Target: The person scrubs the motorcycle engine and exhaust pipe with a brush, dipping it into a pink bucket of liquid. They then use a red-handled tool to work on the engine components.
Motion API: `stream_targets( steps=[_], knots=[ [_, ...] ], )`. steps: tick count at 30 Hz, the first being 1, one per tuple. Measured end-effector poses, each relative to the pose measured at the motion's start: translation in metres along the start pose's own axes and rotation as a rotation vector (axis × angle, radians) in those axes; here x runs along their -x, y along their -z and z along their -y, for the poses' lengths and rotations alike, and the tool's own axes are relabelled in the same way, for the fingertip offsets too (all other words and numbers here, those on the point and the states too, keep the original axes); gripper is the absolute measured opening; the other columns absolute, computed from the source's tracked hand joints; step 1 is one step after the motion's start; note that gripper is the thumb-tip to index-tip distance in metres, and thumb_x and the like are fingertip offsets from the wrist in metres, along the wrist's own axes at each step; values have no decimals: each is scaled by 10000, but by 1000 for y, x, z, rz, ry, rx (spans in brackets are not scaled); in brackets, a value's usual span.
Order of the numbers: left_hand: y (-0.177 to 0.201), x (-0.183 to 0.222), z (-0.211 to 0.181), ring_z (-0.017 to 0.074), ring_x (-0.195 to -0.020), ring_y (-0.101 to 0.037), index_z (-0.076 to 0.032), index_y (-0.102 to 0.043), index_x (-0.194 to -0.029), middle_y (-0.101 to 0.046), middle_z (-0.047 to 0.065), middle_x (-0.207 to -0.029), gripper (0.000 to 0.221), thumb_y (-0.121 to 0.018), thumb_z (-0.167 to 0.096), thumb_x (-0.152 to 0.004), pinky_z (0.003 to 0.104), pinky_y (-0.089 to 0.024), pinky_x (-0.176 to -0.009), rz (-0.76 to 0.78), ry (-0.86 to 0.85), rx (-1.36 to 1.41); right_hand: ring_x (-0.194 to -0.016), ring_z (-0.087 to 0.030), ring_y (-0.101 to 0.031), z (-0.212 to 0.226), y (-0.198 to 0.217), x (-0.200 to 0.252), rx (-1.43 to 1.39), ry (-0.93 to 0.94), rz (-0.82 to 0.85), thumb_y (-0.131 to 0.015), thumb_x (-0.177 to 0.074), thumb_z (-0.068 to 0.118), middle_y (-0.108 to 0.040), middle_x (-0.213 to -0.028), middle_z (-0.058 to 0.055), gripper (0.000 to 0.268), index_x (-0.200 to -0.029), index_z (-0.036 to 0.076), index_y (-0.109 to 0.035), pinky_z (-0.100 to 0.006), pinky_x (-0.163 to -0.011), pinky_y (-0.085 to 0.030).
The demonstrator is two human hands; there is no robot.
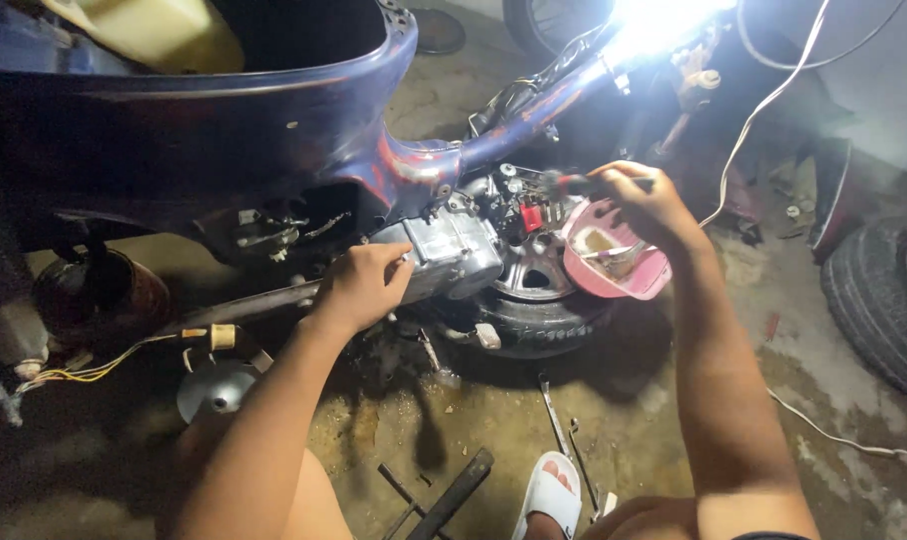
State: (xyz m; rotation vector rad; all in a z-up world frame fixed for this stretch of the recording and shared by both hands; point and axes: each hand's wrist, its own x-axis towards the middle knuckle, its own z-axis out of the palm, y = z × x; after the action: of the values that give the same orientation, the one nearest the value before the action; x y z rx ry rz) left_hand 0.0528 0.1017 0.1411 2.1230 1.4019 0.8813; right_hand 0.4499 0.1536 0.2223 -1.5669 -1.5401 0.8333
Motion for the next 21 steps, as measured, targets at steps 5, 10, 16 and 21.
stream_targets(
  steps=[5, 10, 16, 21],
  knots=[
    [-4, 6, -3, 285, -883, -775, -99, -772, -1183, -787, 143, -940, 310, -635, -248, -949, 354, -624, -708, 12, -119, -80, -748, -255, -710, 12, -51, 1, 36, 91, 106, -569, -1046, 110, -697, -1050, -276, 257, -1257, 10, -678, -322, -562, -605],
    [-7, 15, -20, 317, -848, -776, -90, -763, -1181, -783, 166, -907, 315, -620, -249, -949, 406, -622, -720, 41, -141, -65, -771, -218, -706, 40, -70, 17, 82, 173, 103, -663, -984, 63, -724, -963, -189, 170, -1142, 60, -727, -337, -595, -587],
    [-2, 19, -21, 298, -831, -778, -114, -760, -1196, -785, 151, -913, 329, -600, -273, -956, 401, -620, -716, 56, -120, -25, -804, -177, -693, 35, -95, 25, 53, 289, 103, -712, -873, 15, -739, -902, -96, 223, -1072, 104, -756, -329, -689, -587],
    [7, 19, -14, 300, -860, -779, -143, -766, -1193, -793, 129, -947, 334, -587, -286, -951, 416, -617, -760, 75, -63, -73, -1026, -306, -734, -22, -130, 13, 133, 359, -90, -679, -963, 83, -771, -1074, -119, 290, -1233, 164, -746, -417, -863, -601]
  ],
)
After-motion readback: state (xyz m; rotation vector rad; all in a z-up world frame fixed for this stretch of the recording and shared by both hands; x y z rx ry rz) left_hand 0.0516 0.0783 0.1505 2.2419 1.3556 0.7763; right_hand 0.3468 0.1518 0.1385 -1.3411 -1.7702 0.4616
